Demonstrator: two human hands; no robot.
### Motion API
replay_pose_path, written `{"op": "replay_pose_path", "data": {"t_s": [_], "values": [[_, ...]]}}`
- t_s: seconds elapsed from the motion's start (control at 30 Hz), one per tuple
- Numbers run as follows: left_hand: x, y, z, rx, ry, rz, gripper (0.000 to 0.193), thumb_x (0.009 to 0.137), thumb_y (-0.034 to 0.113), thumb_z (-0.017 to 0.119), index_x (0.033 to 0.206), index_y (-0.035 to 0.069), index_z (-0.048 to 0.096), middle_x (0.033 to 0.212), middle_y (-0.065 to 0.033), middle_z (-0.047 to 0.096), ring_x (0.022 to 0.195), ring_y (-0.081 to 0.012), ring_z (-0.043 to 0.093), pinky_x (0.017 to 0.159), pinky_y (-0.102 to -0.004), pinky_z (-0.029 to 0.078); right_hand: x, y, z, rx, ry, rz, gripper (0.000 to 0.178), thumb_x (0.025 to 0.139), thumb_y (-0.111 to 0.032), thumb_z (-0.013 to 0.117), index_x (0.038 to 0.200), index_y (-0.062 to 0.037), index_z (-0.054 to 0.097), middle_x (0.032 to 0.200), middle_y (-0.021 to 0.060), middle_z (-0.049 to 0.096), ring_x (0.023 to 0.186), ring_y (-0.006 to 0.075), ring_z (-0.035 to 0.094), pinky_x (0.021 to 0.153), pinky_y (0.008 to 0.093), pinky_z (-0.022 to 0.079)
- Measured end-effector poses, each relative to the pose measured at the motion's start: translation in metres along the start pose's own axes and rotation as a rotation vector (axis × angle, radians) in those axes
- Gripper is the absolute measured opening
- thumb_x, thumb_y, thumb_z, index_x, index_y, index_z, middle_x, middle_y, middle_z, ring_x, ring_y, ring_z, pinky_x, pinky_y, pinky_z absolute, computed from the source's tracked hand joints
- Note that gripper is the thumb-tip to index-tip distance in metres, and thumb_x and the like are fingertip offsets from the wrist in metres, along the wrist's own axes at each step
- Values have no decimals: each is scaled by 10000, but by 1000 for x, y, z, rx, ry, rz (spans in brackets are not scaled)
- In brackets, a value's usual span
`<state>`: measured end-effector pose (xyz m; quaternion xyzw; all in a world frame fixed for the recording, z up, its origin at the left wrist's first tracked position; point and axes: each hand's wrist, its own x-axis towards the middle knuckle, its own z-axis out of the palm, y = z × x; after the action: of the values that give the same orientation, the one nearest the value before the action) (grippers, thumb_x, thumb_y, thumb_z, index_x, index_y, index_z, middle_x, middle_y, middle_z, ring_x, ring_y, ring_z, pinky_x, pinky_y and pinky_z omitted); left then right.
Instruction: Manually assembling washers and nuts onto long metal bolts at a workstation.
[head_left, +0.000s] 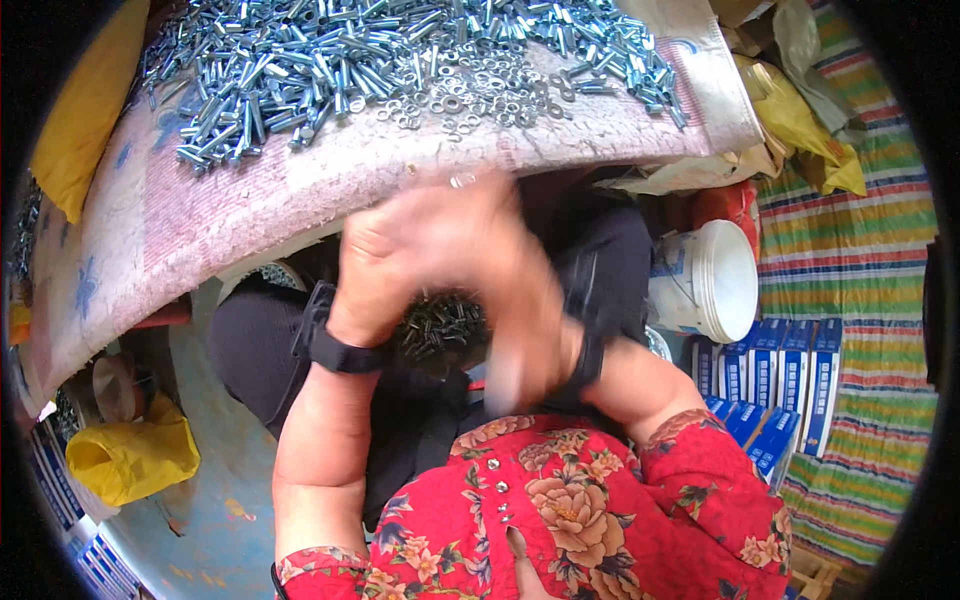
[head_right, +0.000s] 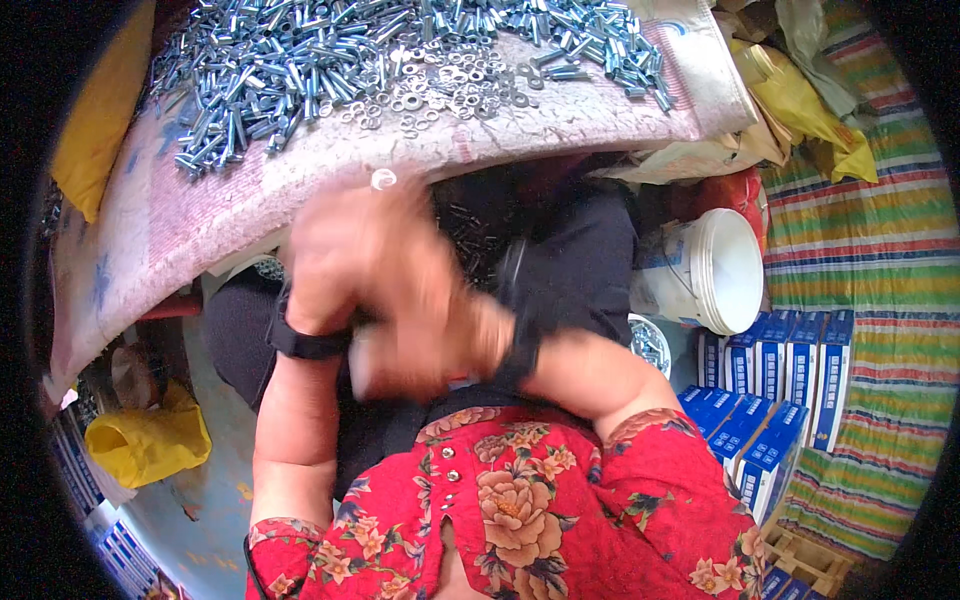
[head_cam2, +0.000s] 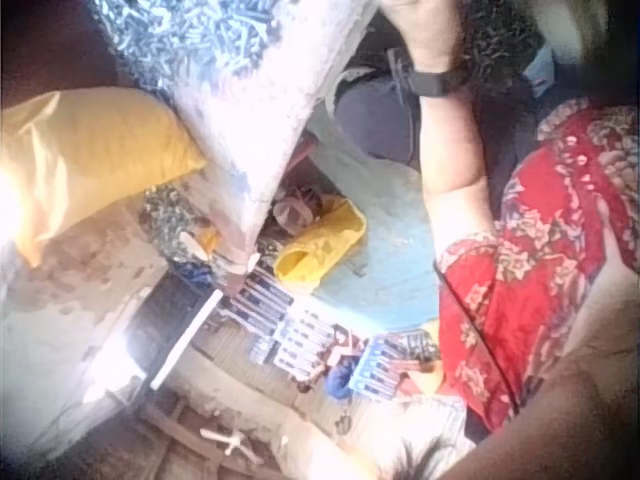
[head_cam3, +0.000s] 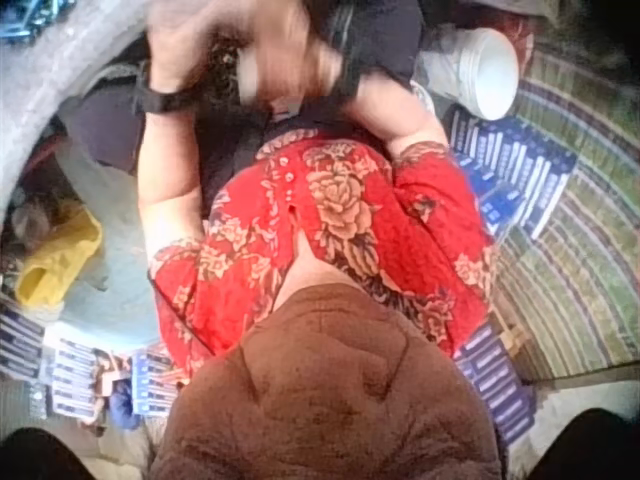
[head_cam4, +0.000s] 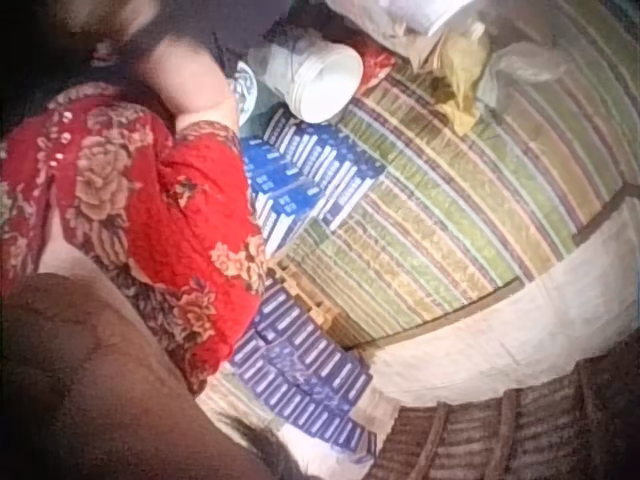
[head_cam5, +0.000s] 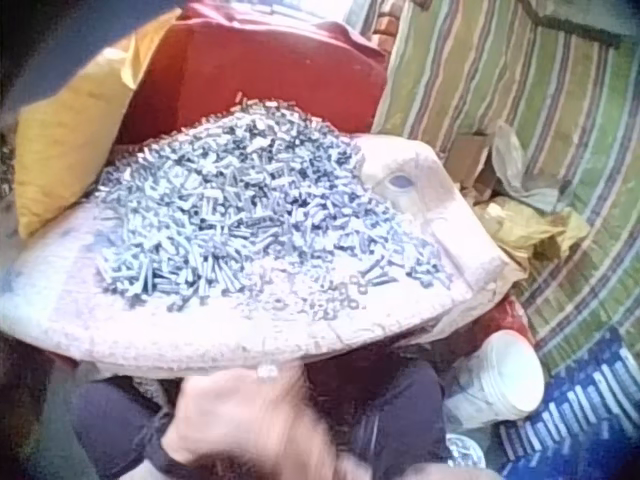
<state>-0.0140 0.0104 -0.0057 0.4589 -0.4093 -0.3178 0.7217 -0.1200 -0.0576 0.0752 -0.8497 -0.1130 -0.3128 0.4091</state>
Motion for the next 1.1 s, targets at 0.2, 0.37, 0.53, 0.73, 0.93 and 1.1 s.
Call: {"op": "replay_pose_path", "data": {"t_s": [0.2, 0.37, 0.53, 0.73, 0.93, 1.1], "values": [[12, 17, -4, -295, -82, -350, 191, 842, 136, 583, 968, -5, 609, 791, -64, 636, 549, -75, 548, 458, -181, 405, -24, -5, -21, -52, 347, 362, 311, 768, -82, 612, 1061, 2, 549, 816, 111, 573, 755, 196, 578, 689, 304, 463], [11, 21, -6, -318, -245, -418, 189, 840, 118, 579, 988, 1, 592, 785, -60, 630, 548, -76, 546, 454, -175, 400, -19, 28, -46, -170, 27, 260, 248, 769, -56, 603, 1009, -18, 555, 775, 126, 558, 676, 261, 565, 603, 310, 446], [4, 21, -1, -97, -273, -470, 152, 829, 92, 590, 960, 16, 589, 731, -17, 588, 541, -59, 533, 463, -169, 399, -28, 26, -49, -210, -107, 341, 147, 775, -131, 617, 828, -16, 542, 727, 138, 556, 678, 305, 578, 581, 346, 452], [1, 10, 15, 702, -270, 273, 138, 729, 36, 634, 843, 27, 556, 702, -113, 539, 603, -242, 571, 505, -299, 449, -61, 38, -32, -526, 42, 488, 349, 799, -283, 593, 583, -39, 468, 516, 137, 493, 498, 319, 544, 448, 389, 393], [-9, 10, 23, 928, -407, 173, 256, 685, 94, 683, 906, 41, 564, 822, -111, 568, 771, -290, 580, 646, -367, 481, -90, 50, -29, -193, -17, 850, 470, 854, -381, 531, 568, -9, 550, 494, 173, 473, 405, 306, 469, 413, 343, 352], [-1, 74, 24, 797, -69, 286, 609, 611, 161, 778, 1142, 35, 507, 1043, -113, 565, 900, -223, 579, 722, -300, 484, -56, -19, -84, -261, 342, 610, 227, 738, -177, 689, 831, -25, 549, 660, 44, 556, 565, 78, 518, 515, 245, 424]]}}
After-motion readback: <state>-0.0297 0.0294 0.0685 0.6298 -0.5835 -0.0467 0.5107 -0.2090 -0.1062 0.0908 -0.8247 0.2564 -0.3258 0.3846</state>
